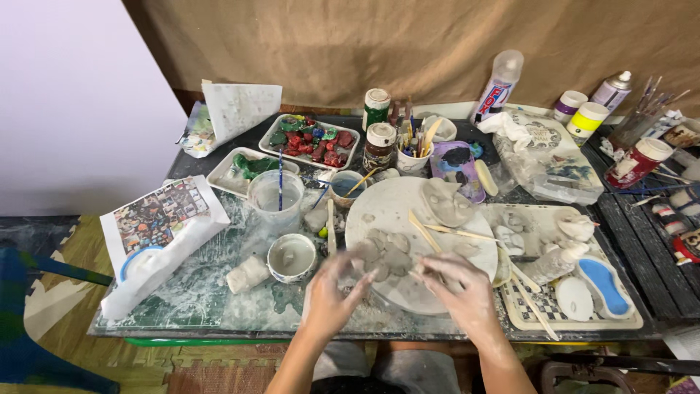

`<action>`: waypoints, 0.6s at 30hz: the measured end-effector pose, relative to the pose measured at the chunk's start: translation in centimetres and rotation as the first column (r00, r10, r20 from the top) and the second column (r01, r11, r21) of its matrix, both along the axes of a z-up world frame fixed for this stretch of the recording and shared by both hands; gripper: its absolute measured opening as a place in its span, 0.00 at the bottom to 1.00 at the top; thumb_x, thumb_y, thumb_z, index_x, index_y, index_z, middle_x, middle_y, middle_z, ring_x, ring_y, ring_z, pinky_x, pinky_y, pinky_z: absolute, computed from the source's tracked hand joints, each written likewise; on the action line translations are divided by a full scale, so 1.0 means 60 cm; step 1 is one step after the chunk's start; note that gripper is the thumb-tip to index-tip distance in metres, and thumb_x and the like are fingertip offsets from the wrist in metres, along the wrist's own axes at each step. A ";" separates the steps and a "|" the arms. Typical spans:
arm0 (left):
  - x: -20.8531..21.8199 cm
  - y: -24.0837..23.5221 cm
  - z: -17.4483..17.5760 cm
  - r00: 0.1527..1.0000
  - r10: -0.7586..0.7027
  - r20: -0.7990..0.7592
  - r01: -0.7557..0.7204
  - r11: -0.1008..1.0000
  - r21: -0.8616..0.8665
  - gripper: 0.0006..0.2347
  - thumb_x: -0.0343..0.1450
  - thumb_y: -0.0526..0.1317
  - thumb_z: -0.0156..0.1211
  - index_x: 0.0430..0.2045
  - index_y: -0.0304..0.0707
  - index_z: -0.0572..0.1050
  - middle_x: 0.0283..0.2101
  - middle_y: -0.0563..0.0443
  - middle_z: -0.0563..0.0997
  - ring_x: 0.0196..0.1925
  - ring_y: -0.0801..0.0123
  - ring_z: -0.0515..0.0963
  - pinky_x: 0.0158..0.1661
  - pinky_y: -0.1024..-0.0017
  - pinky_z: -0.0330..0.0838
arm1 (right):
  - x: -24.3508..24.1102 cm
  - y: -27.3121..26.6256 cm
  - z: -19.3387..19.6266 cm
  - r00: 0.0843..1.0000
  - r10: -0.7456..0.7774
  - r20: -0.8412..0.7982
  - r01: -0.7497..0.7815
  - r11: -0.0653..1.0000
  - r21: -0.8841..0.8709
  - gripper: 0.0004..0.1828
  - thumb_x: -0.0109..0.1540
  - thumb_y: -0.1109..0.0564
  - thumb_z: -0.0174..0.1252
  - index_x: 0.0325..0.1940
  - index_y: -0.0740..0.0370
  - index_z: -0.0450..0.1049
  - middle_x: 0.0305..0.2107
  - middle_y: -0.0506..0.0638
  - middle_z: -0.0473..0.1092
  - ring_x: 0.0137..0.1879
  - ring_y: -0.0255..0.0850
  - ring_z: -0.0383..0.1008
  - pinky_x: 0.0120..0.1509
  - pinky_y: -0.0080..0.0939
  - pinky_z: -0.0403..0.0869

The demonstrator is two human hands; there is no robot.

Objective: The person shapes a lump of clay on a rotating pottery wheel using hands and a wooden sculpting tool. They repeatedly smooth, press, and carve the clay to form a small sculptural piece.

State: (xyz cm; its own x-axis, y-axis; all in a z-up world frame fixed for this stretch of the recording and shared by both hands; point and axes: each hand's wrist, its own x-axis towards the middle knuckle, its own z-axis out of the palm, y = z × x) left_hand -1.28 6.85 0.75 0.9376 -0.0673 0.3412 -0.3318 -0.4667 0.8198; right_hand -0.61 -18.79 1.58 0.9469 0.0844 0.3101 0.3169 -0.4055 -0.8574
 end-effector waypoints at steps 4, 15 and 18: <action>0.036 -0.009 -0.019 0.983 -0.003 0.183 -0.023 0.990 0.142 0.42 0.57 0.49 0.76 0.65 0.35 0.61 0.67 0.37 0.66 0.72 0.46 0.60 0.68 0.49 0.50 | 0.043 0.052 0.028 0.999 0.005 -0.053 -0.012 0.990 -0.143 0.17 0.53 0.62 0.70 0.47 0.58 0.82 0.41 0.49 0.81 0.45 0.38 0.82 0.52 0.39 0.80; 0.029 -0.024 -0.038 0.982 0.020 0.190 -0.043 0.992 0.118 0.39 0.59 0.51 0.76 0.64 0.36 0.65 0.66 0.42 0.71 0.71 0.52 0.66 0.69 0.51 0.52 | 0.056 0.098 0.050 0.978 0.122 0.169 -0.006 0.829 -0.560 0.15 0.56 0.57 0.66 0.47 0.57 0.83 0.46 0.48 0.76 0.57 0.50 0.69 0.64 0.50 0.68; 0.027 -0.023 -0.036 0.980 0.024 0.200 -0.049 0.992 0.117 0.38 0.59 0.50 0.76 0.64 0.37 0.65 0.66 0.43 0.71 0.71 0.53 0.65 0.69 0.50 0.51 | 0.044 0.096 0.055 0.971 0.140 0.193 0.000 0.810 -0.587 0.20 0.55 0.55 0.66 0.51 0.56 0.82 0.48 0.50 0.73 0.59 0.53 0.66 0.68 0.55 0.64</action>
State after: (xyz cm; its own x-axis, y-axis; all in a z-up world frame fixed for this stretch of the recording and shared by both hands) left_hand 0.32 5.49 -1.38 0.8551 -0.0863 0.5113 -0.4624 -0.5730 0.6766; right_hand 2.04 -13.04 4.89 0.8457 0.3778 0.3768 0.5122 -0.7726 -0.3750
